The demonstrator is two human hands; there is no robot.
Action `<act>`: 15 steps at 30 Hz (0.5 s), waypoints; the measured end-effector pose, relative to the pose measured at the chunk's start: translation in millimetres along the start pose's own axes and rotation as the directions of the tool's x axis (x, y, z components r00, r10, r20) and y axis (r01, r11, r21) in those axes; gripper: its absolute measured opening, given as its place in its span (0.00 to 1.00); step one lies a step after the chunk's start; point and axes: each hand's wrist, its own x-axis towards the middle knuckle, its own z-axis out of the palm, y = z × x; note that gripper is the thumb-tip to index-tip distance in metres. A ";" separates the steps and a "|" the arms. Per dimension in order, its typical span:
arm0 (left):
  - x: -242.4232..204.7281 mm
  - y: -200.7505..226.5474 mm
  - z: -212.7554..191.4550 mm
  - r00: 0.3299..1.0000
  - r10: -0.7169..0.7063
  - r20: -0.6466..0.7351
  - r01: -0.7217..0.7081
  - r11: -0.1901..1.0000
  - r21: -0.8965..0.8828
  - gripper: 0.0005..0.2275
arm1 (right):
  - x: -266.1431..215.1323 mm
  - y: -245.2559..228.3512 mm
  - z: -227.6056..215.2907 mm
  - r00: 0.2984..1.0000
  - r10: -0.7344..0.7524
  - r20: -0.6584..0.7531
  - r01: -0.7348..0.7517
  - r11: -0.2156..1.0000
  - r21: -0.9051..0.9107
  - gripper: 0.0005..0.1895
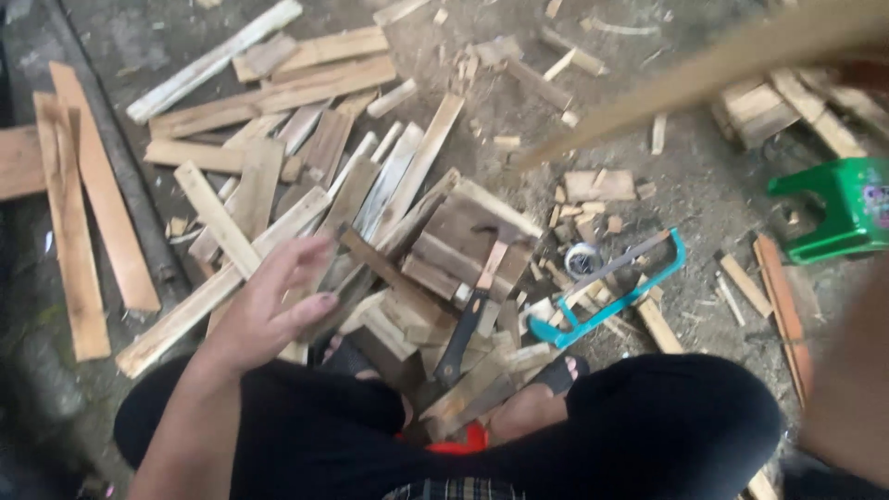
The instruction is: Hammering nails into wooden boards to assemble a structure on a workshop floor.
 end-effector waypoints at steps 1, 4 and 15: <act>-1.1 8.4 3.1 1.000 -0.017 0.003 0.017 1.000 -0.001 0.26 | 24.9 -18.9 57.3 0.999 -0.033 0.035 0.033 0.999 0.012 0.15; 3.4 27.9 9.0 0.978 0.204 -0.028 -0.195 0.872 -0.449 0.36 | 128.0 -133.5 181.4 0.990 -0.104 0.100 0.099 0.994 0.052 0.16; 7.9 2.3 1.5 0.695 -0.350 -0.628 -0.404 0.532 -0.744 0.20 | 139.6 -137.2 295.0 0.881 0.246 0.404 -0.235 0.969 -0.076 0.26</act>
